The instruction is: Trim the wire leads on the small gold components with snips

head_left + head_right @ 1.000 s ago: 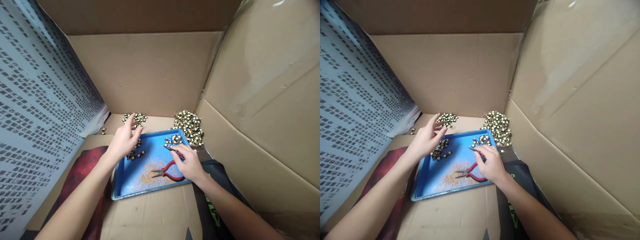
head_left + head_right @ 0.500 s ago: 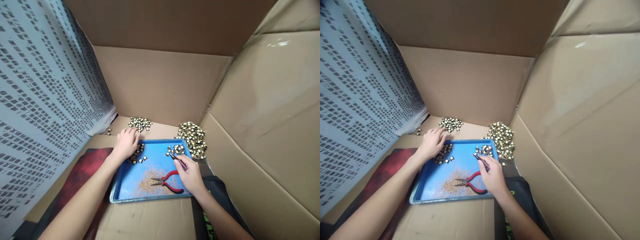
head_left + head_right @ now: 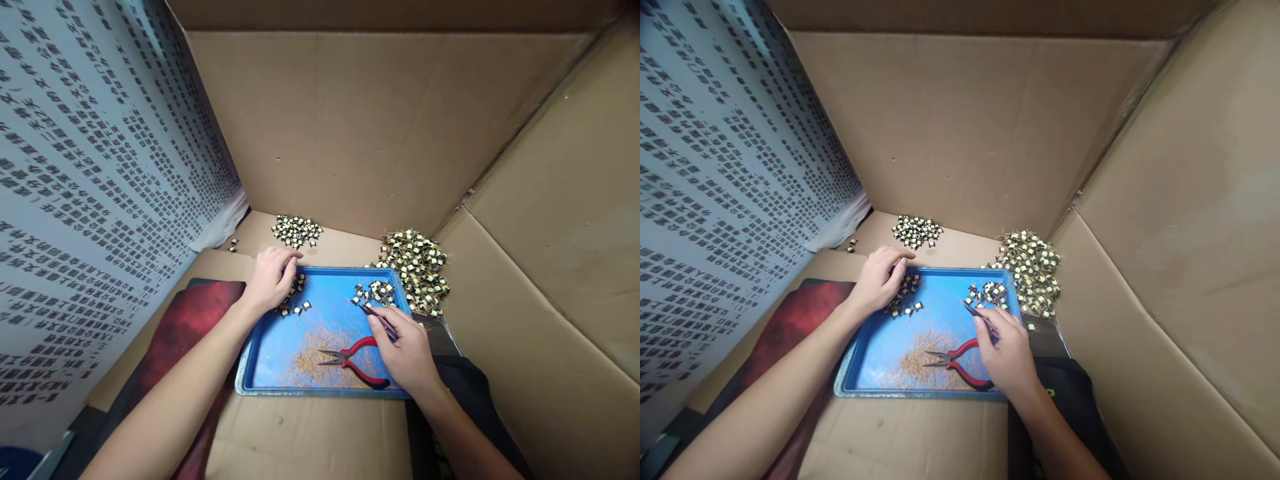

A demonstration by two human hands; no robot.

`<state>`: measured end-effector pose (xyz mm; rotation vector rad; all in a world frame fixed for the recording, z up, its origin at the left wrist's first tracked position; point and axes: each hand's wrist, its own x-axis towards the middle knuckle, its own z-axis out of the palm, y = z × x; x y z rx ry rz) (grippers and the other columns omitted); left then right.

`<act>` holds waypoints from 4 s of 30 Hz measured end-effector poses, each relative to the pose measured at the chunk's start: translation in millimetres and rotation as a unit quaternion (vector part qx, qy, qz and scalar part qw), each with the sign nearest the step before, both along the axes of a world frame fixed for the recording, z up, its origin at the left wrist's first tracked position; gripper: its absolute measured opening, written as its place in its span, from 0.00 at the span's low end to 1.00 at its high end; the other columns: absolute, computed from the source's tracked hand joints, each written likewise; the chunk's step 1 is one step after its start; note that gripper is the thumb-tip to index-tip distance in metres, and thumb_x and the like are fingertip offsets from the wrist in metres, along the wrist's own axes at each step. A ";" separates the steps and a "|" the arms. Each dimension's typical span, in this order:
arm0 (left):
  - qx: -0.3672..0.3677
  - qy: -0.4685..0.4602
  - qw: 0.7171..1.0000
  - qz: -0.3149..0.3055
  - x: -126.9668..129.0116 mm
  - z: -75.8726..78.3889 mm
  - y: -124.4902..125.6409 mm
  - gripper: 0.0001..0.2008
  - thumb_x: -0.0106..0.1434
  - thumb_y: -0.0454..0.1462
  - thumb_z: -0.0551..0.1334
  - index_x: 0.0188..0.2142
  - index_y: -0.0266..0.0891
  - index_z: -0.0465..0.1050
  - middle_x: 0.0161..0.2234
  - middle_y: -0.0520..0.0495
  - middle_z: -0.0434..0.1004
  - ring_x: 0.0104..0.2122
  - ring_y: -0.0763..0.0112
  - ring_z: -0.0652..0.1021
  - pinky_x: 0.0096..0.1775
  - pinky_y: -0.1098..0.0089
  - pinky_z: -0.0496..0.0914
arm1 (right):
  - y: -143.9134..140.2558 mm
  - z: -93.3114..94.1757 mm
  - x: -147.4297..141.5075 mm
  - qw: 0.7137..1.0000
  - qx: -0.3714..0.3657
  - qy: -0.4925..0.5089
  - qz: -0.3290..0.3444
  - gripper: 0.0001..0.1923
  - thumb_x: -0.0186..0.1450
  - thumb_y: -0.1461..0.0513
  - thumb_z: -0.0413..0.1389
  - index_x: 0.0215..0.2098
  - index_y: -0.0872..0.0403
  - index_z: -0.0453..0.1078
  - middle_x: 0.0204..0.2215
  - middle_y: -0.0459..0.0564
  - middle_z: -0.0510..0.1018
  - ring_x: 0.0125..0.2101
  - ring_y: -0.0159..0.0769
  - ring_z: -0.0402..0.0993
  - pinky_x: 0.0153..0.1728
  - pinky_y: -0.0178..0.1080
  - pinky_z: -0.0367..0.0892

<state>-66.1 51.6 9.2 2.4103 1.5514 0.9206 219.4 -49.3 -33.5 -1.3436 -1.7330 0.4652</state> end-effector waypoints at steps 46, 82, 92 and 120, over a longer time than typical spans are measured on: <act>-0.014 0.126 0.961 -0.246 -8.2 3.4 -20.6 0.11 0.61 0.32 0.60 0.40 0.43 0.81 0.43 0.44 0.83 0.49 0.55 0.77 0.57 0.54 0.69 | 6.1 -0.4 -2.8 0.997 -0.027 0.054 0.047 0.11 0.68 0.59 0.58 0.43 0.53 0.82 0.38 0.53 0.87 0.34 0.41 0.83 0.36 0.41 0.75; -0.007 0.130 0.954 -0.268 -10.8 -6.2 -16.7 0.08 0.63 0.36 0.64 0.39 0.43 0.84 0.48 0.47 0.84 0.55 0.53 0.74 0.60 0.49 0.63 | 4.7 -2.5 0.4 0.998 0.005 0.055 0.038 0.10 0.69 0.59 0.58 0.41 0.53 0.81 0.35 0.50 0.85 0.33 0.40 0.80 0.35 0.39 0.72; 0.011 -0.063 0.958 -0.278 23.8 9.9 -39.7 0.04 0.64 0.33 0.62 0.36 0.40 0.77 0.40 0.45 0.83 0.45 0.62 0.80 0.52 0.59 0.72 | 3.1 2.6 -3.5 0.999 0.022 -0.017 0.027 0.13 0.70 0.59 0.57 0.49 0.53 0.79 0.37 0.52 0.85 0.37 0.43 0.80 0.41 0.42 0.71; -0.343 -0.290 0.835 -0.318 51.2 -3.2 -68.5 0.12 0.70 0.42 0.64 0.45 0.36 0.73 0.37 0.45 0.79 0.32 0.71 0.76 0.36 0.70 0.70 | -15.0 15.3 -14.0 0.991 0.016 0.015 0.134 0.13 0.68 0.56 0.62 0.50 0.51 0.77 0.30 0.46 0.80 0.26 0.34 0.73 0.32 0.36 0.68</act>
